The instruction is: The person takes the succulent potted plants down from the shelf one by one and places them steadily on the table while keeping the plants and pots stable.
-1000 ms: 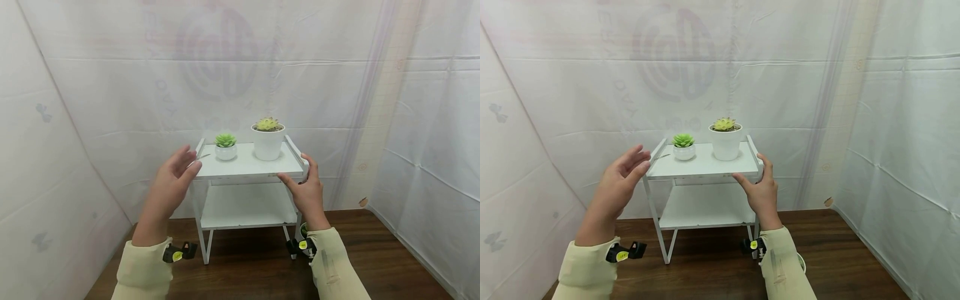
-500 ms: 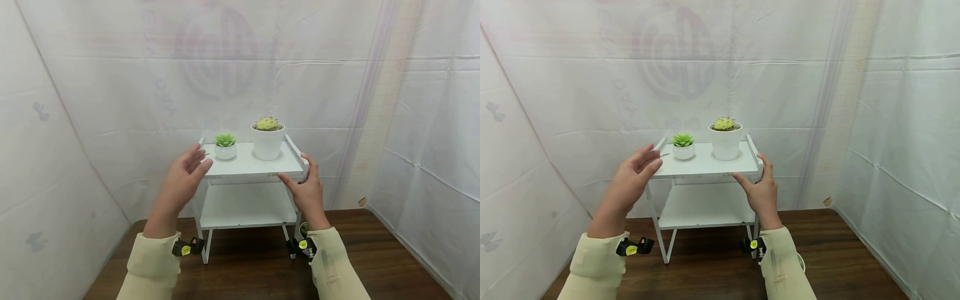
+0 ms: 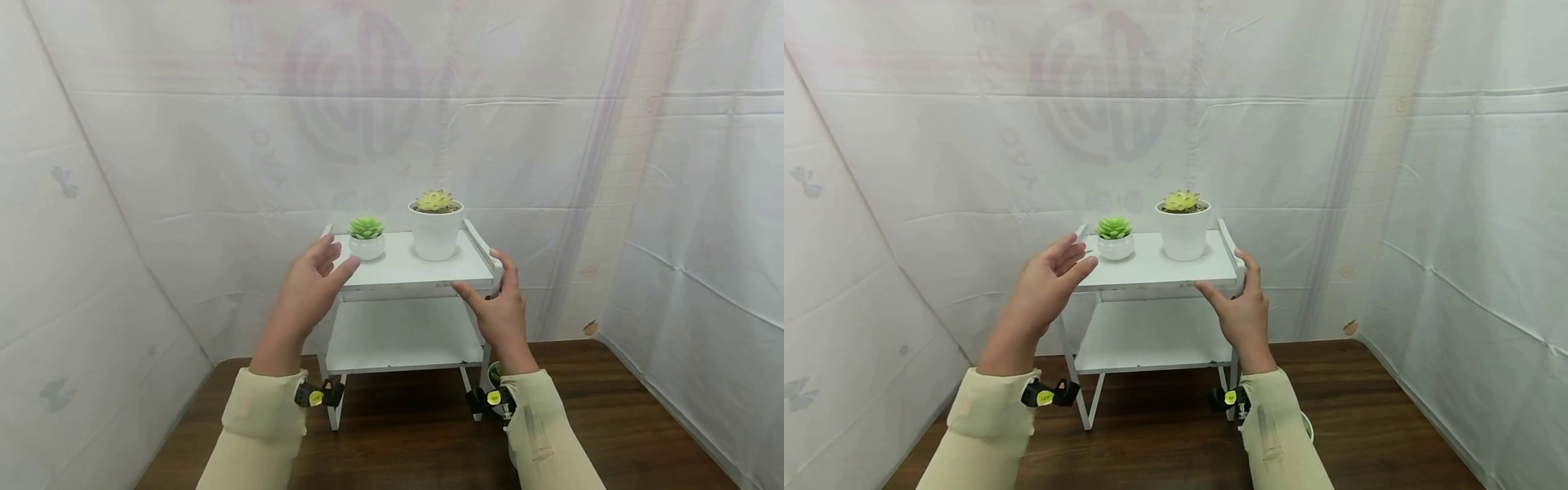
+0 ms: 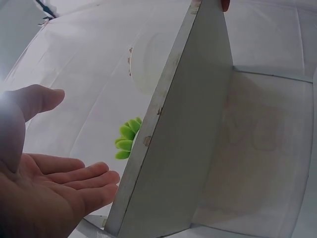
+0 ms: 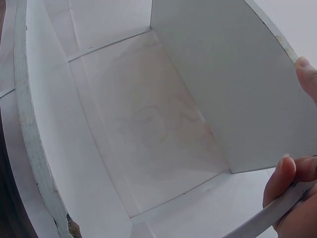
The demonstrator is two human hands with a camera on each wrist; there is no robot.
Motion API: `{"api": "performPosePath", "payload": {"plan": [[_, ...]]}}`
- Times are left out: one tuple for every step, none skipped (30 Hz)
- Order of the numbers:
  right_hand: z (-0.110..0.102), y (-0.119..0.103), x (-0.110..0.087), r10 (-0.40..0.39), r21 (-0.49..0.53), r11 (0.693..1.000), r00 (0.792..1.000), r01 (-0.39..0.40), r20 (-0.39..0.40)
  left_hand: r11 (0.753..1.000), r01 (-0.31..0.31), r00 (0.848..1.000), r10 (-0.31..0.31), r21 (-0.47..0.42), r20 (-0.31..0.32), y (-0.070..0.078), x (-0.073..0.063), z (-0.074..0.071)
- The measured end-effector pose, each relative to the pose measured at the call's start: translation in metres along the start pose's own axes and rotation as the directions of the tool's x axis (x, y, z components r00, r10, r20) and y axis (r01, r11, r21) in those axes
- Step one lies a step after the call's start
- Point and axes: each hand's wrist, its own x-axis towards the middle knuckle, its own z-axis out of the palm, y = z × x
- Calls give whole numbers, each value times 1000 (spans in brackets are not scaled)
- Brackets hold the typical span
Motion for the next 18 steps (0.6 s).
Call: {"api": "performPosePath", "payload": {"plan": [[0,0,0,-2,-1,1000,1000,2,0,1000,6,1000,-6,3,4,0,1,1],[0,0,0,-3,-3,1000,1000,3,-2,1000,13,1000,-13,6,7,1,2,1],[0,0,0,-3,-4,1000,1000,3,-4,1000,21,1000,-21,13,10,1,3,2],[1,0,0,-4,-7,1000,1000,4,-5,999,28,1000,-28,18,12,2,4,2],[1,1,0,-4,-12,1000,1000,4,-5,999,36,999,-36,24,13,2,5,3],[1,1,0,-4,-13,1000,1000,4,-4,999,44,999,-45,28,15,3,6,3],[1,1,0,-6,-15,1000,1000,6,-2,998,52,998,-53,33,18,3,7,4],[1,1,0,-4,-16,1000,1000,4,0,997,60,998,-61,40,20,4,8,5],[2,1,0,-3,-16,1000,1000,3,4,997,66,998,-67,48,21,4,10,5],[2,1,0,-3,-15,1000,1000,3,6,996,69,997,-71,56,22,4,11,6],[2,1,0,-2,-13,1000,1000,2,9,995,76,997,-78,66,23,4,12,6],[2,1,0,-1,-10,1000,1000,1,10,994,79,997,-81,75,21,4,14,7],[2,2,0,0,-9,1000,1000,0,11,993,81,996,-83,88,19,4,15,7],[3,1,0,3,-3,1000,1000,-3,13,991,86,996,-88,100,16,4,16,8],[3,1,0,4,2,1000,1000,-4,15,990,89,996,-92,111,16,4,17,8],[3,2,0,5,9,1000,1000,-6,17,988,94,995,-96,122,15,4,18,8],[3,2,0,8,15,1000,1000,-8,19,986,99,995,-102,132,15,4,19,8],[3,2,0,10,24,1000,1000,-11,20,985,103,994,-106,141,14,4,20,9]]}}
